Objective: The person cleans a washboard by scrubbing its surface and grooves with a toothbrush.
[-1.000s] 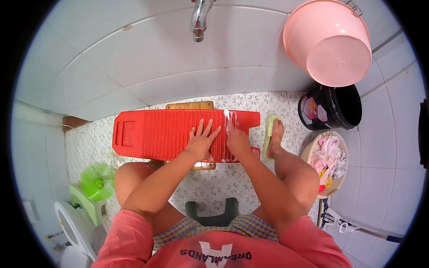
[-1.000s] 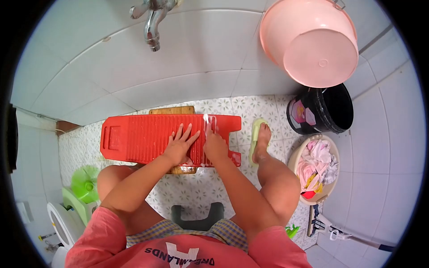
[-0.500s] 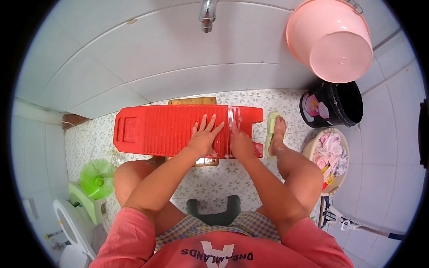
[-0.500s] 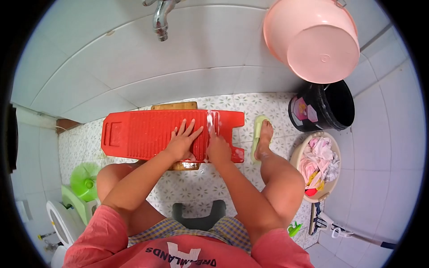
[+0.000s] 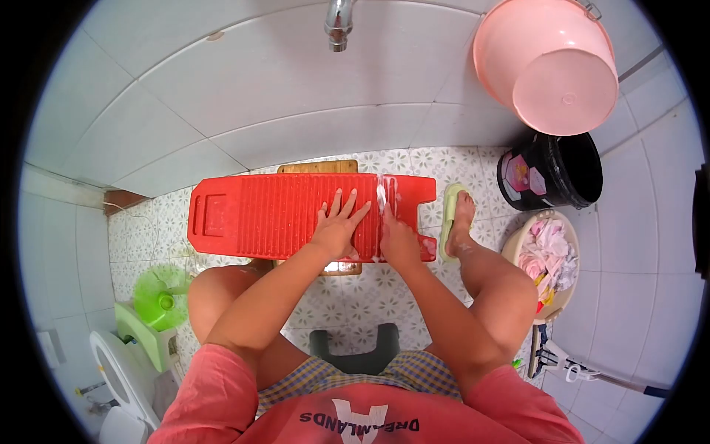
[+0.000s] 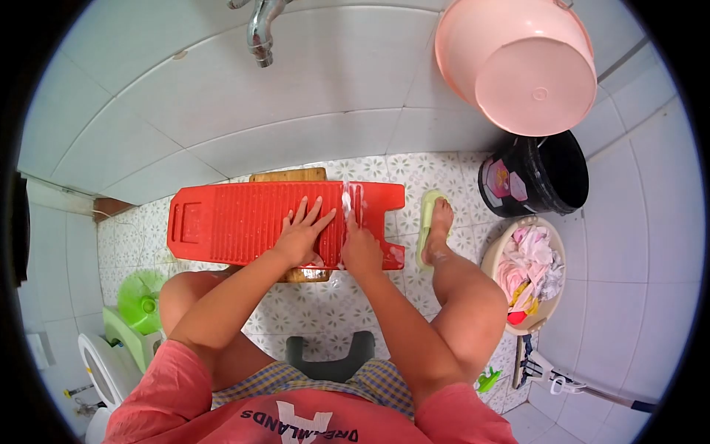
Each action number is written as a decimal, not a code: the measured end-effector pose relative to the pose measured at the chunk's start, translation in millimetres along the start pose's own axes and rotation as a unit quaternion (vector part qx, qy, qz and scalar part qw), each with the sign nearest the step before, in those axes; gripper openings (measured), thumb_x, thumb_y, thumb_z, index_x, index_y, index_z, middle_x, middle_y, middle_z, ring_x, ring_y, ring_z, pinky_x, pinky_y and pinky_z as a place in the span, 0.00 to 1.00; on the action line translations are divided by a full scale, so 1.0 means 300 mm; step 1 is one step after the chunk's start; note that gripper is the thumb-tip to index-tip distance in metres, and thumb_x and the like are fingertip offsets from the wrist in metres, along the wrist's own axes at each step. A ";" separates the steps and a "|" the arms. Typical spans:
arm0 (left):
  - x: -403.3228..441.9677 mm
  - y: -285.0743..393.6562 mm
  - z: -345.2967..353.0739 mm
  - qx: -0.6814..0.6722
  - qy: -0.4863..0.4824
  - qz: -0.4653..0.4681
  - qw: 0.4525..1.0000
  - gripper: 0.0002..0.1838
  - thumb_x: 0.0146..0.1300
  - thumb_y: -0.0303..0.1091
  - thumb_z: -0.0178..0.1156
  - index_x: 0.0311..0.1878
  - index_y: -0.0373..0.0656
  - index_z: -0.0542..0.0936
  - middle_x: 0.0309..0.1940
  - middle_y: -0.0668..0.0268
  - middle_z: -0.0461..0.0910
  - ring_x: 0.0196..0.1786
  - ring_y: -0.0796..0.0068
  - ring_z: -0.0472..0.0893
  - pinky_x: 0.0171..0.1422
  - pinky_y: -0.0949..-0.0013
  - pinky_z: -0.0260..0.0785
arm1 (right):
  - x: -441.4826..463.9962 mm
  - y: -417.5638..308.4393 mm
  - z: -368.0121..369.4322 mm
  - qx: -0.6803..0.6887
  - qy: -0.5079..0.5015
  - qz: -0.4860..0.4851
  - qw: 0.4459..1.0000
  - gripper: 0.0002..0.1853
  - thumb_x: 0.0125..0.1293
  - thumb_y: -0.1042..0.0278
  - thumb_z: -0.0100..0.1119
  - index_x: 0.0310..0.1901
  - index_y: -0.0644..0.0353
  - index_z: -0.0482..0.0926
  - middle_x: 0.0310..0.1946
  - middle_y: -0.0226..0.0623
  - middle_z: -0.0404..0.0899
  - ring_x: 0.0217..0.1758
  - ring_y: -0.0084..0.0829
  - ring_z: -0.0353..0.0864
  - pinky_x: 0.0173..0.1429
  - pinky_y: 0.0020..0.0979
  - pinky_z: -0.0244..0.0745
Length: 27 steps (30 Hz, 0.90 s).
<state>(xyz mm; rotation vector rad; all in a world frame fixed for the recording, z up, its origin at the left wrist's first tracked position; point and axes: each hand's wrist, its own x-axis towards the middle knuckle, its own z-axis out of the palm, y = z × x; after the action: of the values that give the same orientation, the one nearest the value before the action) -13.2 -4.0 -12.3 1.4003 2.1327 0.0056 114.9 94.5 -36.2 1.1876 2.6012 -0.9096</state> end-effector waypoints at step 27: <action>0.002 0.000 -0.002 0.003 -0.007 -0.003 1.000 0.65 0.32 0.40 0.80 0.75 0.64 0.49 0.77 0.60 0.38 0.78 0.51 0.39 0.75 0.41 0.43 | 0.079 -0.002 0.008 -0.007 0.040 -0.024 0.999 0.31 0.61 0.70 0.51 0.68 0.54 0.61 0.38 0.53 0.79 0.40 0.51 0.82 0.46 0.49 0.76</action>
<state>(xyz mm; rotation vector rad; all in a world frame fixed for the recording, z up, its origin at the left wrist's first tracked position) -13.7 -3.4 -12.1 1.3929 2.1272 -0.0119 98.2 108.0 -46.5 1.1872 2.7043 -0.8686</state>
